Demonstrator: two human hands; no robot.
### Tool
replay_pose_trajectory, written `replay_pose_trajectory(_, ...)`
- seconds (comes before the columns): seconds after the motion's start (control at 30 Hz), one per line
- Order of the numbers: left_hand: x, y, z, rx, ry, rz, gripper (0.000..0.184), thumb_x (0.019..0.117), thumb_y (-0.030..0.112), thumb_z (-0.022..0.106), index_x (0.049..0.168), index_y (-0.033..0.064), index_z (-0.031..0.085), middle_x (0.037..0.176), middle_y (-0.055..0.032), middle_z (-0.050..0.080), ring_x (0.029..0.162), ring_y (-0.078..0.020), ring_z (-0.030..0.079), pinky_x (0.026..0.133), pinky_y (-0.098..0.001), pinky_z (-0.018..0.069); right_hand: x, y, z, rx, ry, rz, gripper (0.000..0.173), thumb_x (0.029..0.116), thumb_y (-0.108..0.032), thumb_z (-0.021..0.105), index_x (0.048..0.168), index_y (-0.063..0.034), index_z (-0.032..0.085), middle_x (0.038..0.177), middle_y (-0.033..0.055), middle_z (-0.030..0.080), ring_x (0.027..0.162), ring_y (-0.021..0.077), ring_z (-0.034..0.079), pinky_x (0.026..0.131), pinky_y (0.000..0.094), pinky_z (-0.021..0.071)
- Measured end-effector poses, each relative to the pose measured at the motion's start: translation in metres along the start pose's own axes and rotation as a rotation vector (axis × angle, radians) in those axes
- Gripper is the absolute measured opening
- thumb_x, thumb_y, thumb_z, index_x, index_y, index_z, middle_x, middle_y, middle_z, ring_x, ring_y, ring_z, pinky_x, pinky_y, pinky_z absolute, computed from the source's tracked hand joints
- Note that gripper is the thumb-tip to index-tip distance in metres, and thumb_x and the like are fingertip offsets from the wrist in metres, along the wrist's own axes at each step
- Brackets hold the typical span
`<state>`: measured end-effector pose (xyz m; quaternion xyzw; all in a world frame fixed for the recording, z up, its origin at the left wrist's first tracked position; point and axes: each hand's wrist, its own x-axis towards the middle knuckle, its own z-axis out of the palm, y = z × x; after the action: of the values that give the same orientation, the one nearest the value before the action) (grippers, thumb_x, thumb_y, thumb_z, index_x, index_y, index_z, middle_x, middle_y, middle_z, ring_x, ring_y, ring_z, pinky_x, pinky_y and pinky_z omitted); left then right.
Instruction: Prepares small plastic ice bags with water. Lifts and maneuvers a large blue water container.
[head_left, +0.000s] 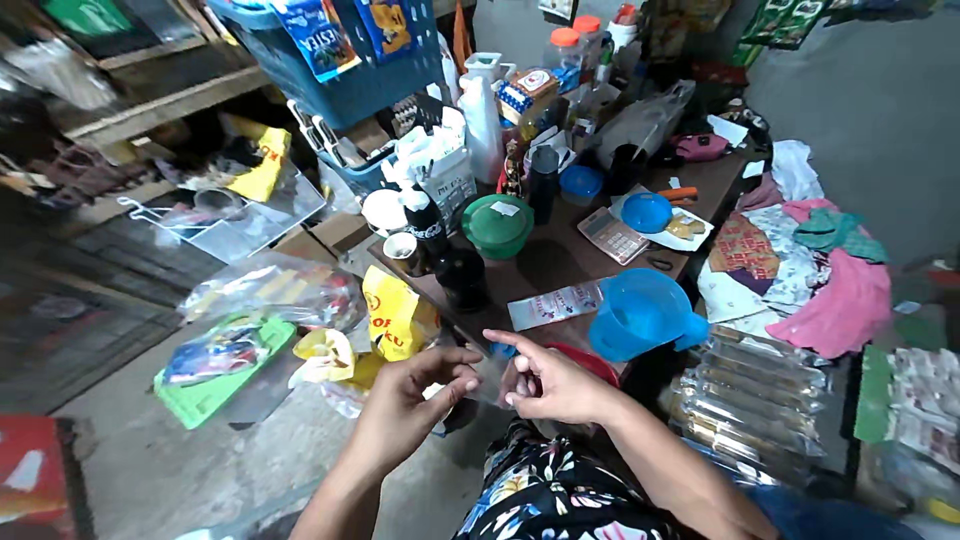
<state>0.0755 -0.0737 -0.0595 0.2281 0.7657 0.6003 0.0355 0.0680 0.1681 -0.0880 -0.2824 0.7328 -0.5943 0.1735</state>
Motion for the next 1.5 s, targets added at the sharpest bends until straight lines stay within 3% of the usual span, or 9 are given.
replay_pose_trajectory(0.1, 0.000, 0.001, 0.011, -0.090, 0.025, -0.025, 0.030, 0.0846, 0.004, 0.077, 0.113, 0.0036, 0.070, 0.089, 0.0036, 0.077, 0.080, -0.0058, 0.073, 0.078, -0.0231, 0.0611, -0.017, -0.002, 0.004, -0.159, 0.241, -0.054, 0.067, 0.0882, -0.018, 0.074, 0.148, 0.0005, 0.050, 0.128, 0.0159, 0.063, 0.103, 0.0131, 0.063, 0.090, 0.0256, 0.0530)
replay_pose_trajectory(0.23, -0.005, -0.002, 0.040, -0.229, 0.083, -0.100, 0.040, 0.0772, 0.000, 0.080, 0.116, 0.0033, 0.068, 0.087, 0.0038, 0.075, 0.076, -0.0063, 0.071, 0.072, -0.0221, 0.0606, -0.035, -0.002, 0.028, 0.077, 0.567, -0.097, 0.027, 0.0935, -0.017, 0.071, 0.111, 0.0032, 0.064, 0.097, 0.0038, 0.068, 0.083, 0.0025, 0.065, 0.074, 0.0196, 0.0559)
replay_pose_trajectory(0.37, -0.012, -0.008, 0.071, -0.292, 0.141, -0.132, 0.044, 0.0760, 0.000, 0.082, 0.118, 0.0017, 0.066, 0.087, 0.0033, 0.074, 0.075, -0.0079, 0.071, 0.070, -0.0234, 0.0617, -0.045, -0.002, 0.041, 0.296, 0.708, -0.002, 0.056, 0.0852, -0.015, 0.082, 0.125, 0.0073, 0.049, 0.118, 0.0131, 0.058, 0.090, 0.0099, 0.068, 0.076, 0.0249, 0.0621)
replay_pose_trajectory(0.57, -0.017, -0.012, 0.098, -0.315, 0.194, -0.131, 0.044, 0.0749, 0.000, 0.081, 0.117, 0.0042, 0.067, 0.090, 0.0048, 0.072, 0.078, -0.0064, 0.070, 0.071, -0.0226, 0.0615, -0.056, 0.000, 0.037, 0.340, 0.642, -0.018, 0.030, 0.0874, -0.004, 0.075, 0.110, 0.0011, 0.056, 0.089, -0.0004, 0.065, 0.081, 0.0026, 0.064, 0.076, 0.0199, 0.0559)
replay_pose_trajectory(0.93, -0.004, 0.001, 0.097, 0.095, 0.158, 0.087, 0.007, 0.0836, 0.018, 0.072, 0.081, 0.0186, 0.079, 0.088, 0.0070, 0.059, 0.076, 0.0068, 0.057, 0.064, -0.0065, 0.0492, -0.078, -0.010, 0.011, -0.107, 0.691, -0.182, 0.005, 0.0826, 0.004, 0.063, 0.079, 0.0014, 0.067, 0.114, 0.0152, 0.062, 0.092, 0.0027, 0.059, 0.077, 0.0121, 0.0509)
replay_pose_trajectory(1.17, 0.027, 0.073, 0.101, 0.518, 0.027, 0.339, 0.019, 0.0938, 0.011, 0.062, 0.101, 0.0111, 0.080, 0.105, -0.0045, 0.070, 0.086, 0.0033, 0.063, 0.074, -0.0085, 0.0512, -0.092, -0.045, -0.017, -0.327, 0.751, -0.382, 0.019, 0.0890, -0.001, 0.061, 0.095, -0.0050, 0.078, 0.117, 0.0137, 0.067, 0.079, -0.0006, 0.058, 0.071, 0.0124, 0.0501)
replay_pose_trajectory(1.33, 0.036, 0.109, 0.099, 0.484, -0.010, 0.422, 0.020, 0.0974, 0.012, 0.063, 0.111, 0.0116, 0.078, 0.109, -0.0017, 0.071, 0.094, -0.0007, 0.065, 0.081, -0.0148, 0.0537, -0.113, -0.019, -0.049, -0.115, 0.611, -0.444, 0.050, 0.0990, -0.041, 0.058, 0.142, -0.0182, 0.047, 0.130, -0.0003, 0.058, 0.093, -0.0002, 0.058, 0.080, 0.0182, 0.0509)
replay_pose_trajectory(1.43, 0.039, 0.118, 0.096, 0.444, -0.036, 0.442, 0.019, 0.0983, 0.014, 0.064, 0.112, 0.0121, 0.077, 0.112, -0.0014, 0.071, 0.096, -0.0035, 0.066, 0.081, -0.0186, 0.0552, -0.122, 0.019, -0.057, -0.150, 0.486, -0.155, 0.066, 0.0854, -0.024, 0.075, 0.143, -0.0020, 0.051, 0.133, 0.0106, 0.063, 0.094, 0.0046, 0.061, 0.079, 0.0203, 0.0525)
replay_pose_trajectory(1.5, 0.040, 0.121, 0.095, 0.449, -0.040, 0.446, 0.018, 0.0980, 0.013, 0.065, 0.112, 0.0120, 0.077, 0.113, -0.0016, 0.072, 0.097, -0.0040, 0.066, 0.082, -0.0191, 0.0550, -0.121, 0.036, -0.053, -0.287, 0.484, 0.056, 0.042, 0.0892, -0.021, 0.073, 0.125, 0.0004, 0.068, 0.115, 0.0129, 0.071, 0.092, 0.0144, 0.068, 0.083, 0.0315, 0.0568)
